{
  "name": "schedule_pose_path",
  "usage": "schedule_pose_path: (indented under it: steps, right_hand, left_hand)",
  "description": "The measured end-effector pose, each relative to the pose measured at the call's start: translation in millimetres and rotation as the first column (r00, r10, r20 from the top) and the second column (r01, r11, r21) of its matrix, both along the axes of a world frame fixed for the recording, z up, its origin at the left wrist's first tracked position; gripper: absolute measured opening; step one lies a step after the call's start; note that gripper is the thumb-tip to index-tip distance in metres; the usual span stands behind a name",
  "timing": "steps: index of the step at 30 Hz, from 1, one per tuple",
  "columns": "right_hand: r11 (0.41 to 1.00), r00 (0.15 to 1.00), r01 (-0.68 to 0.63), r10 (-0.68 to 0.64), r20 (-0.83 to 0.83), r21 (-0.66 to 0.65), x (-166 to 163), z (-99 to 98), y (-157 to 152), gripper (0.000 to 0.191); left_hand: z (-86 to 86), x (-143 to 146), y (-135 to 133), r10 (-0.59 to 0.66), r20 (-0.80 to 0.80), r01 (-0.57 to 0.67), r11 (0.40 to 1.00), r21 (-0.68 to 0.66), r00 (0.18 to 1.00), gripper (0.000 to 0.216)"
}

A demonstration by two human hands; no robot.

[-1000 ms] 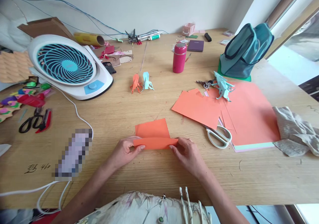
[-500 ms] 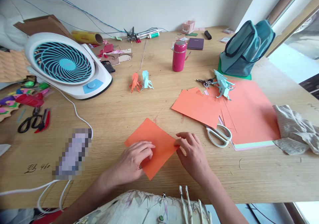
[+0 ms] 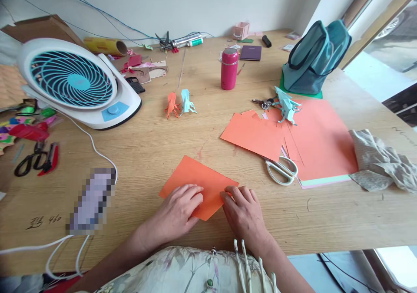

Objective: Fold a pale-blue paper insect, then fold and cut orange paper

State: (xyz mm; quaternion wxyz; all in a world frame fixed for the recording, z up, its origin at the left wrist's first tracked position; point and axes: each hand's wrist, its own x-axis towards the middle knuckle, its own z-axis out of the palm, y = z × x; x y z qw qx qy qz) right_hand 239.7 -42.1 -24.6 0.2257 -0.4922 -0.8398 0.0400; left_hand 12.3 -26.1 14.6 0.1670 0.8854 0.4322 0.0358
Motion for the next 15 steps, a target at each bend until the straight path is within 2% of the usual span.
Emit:
schedule_pose_path:
  steps: [4, 12, 15]
  right_hand:
    - [0.996, 0.995, 0.025, -0.034, -0.099, -0.085, 4, 1.1, 4, 0.022]
    - [0.964, 0.957, -0.012, -0.066, -0.284, -0.267, 16, -8.2, 23, 0.009]
    - [0.95, 0.948, 0.003, -0.102, -0.303, -0.312, 17, -8.8, 27, 0.013]
  left_hand:
    - [2.7, -4, 5, 0.013, 0.061, -0.01, 0.999, -0.051, 0.998, 0.006]
    - [14.4, -2, 17, 0.164, 0.172, -0.129, 0.972, -0.198, 0.971, 0.012]
    - [12.6, -4, 24, 0.217, 0.211, -0.17, 0.96, -0.223, 0.953, 0.023]
